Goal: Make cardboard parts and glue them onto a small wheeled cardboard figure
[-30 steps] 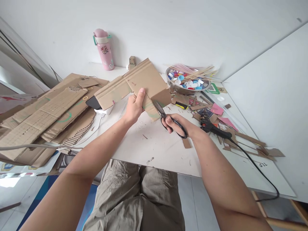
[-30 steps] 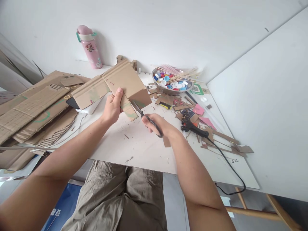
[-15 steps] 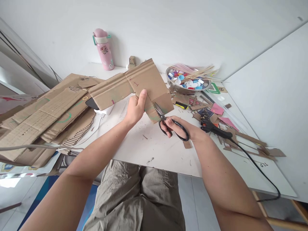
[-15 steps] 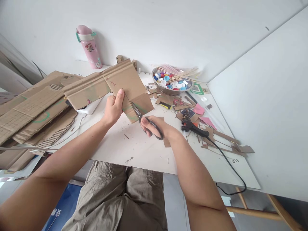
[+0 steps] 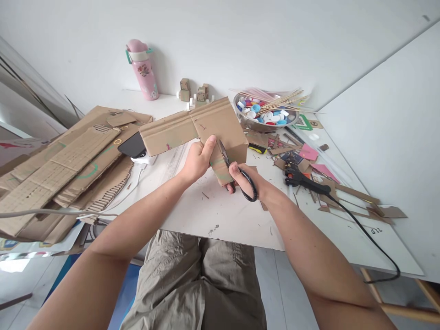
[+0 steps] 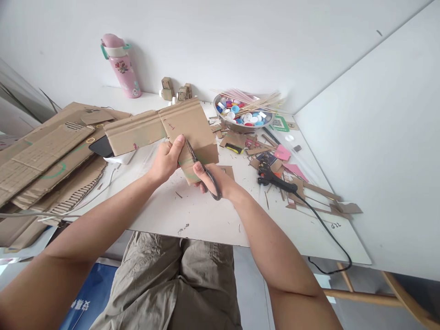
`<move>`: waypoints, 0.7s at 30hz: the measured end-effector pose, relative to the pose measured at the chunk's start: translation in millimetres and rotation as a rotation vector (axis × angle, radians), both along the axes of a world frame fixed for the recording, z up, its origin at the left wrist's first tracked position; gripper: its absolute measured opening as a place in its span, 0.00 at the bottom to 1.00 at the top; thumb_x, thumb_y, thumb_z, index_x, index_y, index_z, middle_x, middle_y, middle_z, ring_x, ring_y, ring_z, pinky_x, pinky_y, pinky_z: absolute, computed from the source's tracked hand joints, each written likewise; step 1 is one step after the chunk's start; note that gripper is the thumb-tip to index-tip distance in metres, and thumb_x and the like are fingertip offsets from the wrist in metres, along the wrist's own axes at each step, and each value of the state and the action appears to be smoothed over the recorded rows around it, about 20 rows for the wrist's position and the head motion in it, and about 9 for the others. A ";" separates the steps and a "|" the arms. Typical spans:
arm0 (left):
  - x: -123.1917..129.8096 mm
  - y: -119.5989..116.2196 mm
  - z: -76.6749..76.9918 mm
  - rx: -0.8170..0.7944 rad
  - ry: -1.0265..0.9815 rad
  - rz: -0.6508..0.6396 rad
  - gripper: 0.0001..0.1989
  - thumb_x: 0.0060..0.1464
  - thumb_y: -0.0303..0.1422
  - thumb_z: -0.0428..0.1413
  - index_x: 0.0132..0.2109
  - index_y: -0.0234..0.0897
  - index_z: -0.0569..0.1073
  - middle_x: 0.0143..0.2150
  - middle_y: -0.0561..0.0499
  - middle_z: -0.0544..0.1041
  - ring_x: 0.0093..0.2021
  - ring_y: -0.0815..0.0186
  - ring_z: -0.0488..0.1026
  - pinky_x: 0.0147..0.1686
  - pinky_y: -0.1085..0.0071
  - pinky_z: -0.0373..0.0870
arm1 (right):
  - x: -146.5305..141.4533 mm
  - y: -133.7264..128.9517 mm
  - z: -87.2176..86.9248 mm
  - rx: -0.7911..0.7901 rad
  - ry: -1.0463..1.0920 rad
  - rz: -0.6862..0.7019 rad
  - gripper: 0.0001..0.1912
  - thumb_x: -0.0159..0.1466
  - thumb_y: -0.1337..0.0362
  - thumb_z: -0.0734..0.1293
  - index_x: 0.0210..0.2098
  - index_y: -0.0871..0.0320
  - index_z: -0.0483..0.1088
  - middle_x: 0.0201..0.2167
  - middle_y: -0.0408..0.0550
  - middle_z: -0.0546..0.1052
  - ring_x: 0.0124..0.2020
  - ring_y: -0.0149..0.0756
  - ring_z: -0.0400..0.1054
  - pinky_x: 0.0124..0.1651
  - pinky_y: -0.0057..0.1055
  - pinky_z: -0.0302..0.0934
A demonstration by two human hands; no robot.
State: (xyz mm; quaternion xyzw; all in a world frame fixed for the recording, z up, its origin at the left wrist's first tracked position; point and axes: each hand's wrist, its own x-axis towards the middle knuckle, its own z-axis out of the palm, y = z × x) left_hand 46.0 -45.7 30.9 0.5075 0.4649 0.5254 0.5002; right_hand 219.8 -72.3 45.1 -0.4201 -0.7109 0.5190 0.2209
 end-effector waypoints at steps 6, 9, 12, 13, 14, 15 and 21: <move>3.2 -3.8 1.3 0.034 0.066 0.029 0.40 0.70 0.57 0.58 0.18 0.42 0.53 0.15 0.58 0.52 0.17 0.74 0.53 0.19 0.70 0.51 | -1.3 0.4 1.3 0.031 -0.042 -0.019 0.53 0.44 0.06 0.50 0.21 0.52 0.64 0.18 0.42 0.66 0.20 0.32 0.64 0.29 0.36 0.63; 3.6 -6.7 3.7 0.037 0.091 0.053 0.39 0.72 0.55 0.57 0.18 0.41 0.53 0.16 0.58 0.52 0.18 0.75 0.51 0.19 0.70 0.50 | -1.0 0.2 0.4 0.046 -0.063 -0.006 0.53 0.45 0.06 0.48 0.20 0.52 0.63 0.18 0.42 0.66 0.20 0.33 0.64 0.31 0.36 0.63; 3.8 -8.2 5.8 0.024 0.081 0.045 0.38 0.73 0.53 0.57 0.19 0.41 0.52 0.16 0.58 0.52 0.18 0.75 0.49 0.19 0.71 0.48 | -1.1 -0.5 -2.3 0.058 -0.066 -0.004 0.52 0.46 0.06 0.47 0.21 0.51 0.61 0.17 0.42 0.65 0.21 0.34 0.65 0.32 0.36 0.64; 4.0 -8.2 6.1 0.016 0.069 0.039 0.38 0.73 0.52 0.57 0.19 0.41 0.52 0.16 0.58 0.51 0.18 0.75 0.49 0.19 0.71 0.48 | -1.4 -0.8 -3.4 0.062 -0.069 -0.007 0.52 0.46 0.06 0.47 0.21 0.51 0.61 0.17 0.42 0.65 0.21 0.35 0.66 0.32 0.36 0.64; 4.3 -8.0 6.1 0.004 0.052 0.030 0.38 0.73 0.52 0.57 0.19 0.41 0.52 0.16 0.58 0.51 0.18 0.75 0.49 0.18 0.71 0.48 | -1.8 -1.1 -4.5 0.068 -0.072 -0.013 0.52 0.46 0.06 0.47 0.21 0.51 0.61 0.18 0.42 0.66 0.22 0.35 0.66 0.32 0.36 0.64; 4.6 -7.7 6.0 -0.011 0.031 0.022 0.38 0.73 0.52 0.57 0.19 0.41 0.53 0.16 0.59 0.50 0.18 0.75 0.50 0.18 0.72 0.48 | -2.3 -1.3 -5.5 0.073 -0.077 -0.020 0.52 0.46 0.06 0.46 0.22 0.51 0.60 0.18 0.43 0.66 0.22 0.35 0.66 0.31 0.36 0.64; 5.3 -8.0 5.5 -0.030 0.030 0.012 0.38 0.70 0.56 0.59 0.20 0.41 0.55 0.16 0.59 0.52 0.18 0.75 0.53 0.18 0.72 0.50 | -3.7 -1.1 -10.0 0.089 -0.090 -0.038 0.53 0.46 0.07 0.45 0.22 0.51 0.61 0.18 0.43 0.66 0.22 0.36 0.67 0.30 0.36 0.64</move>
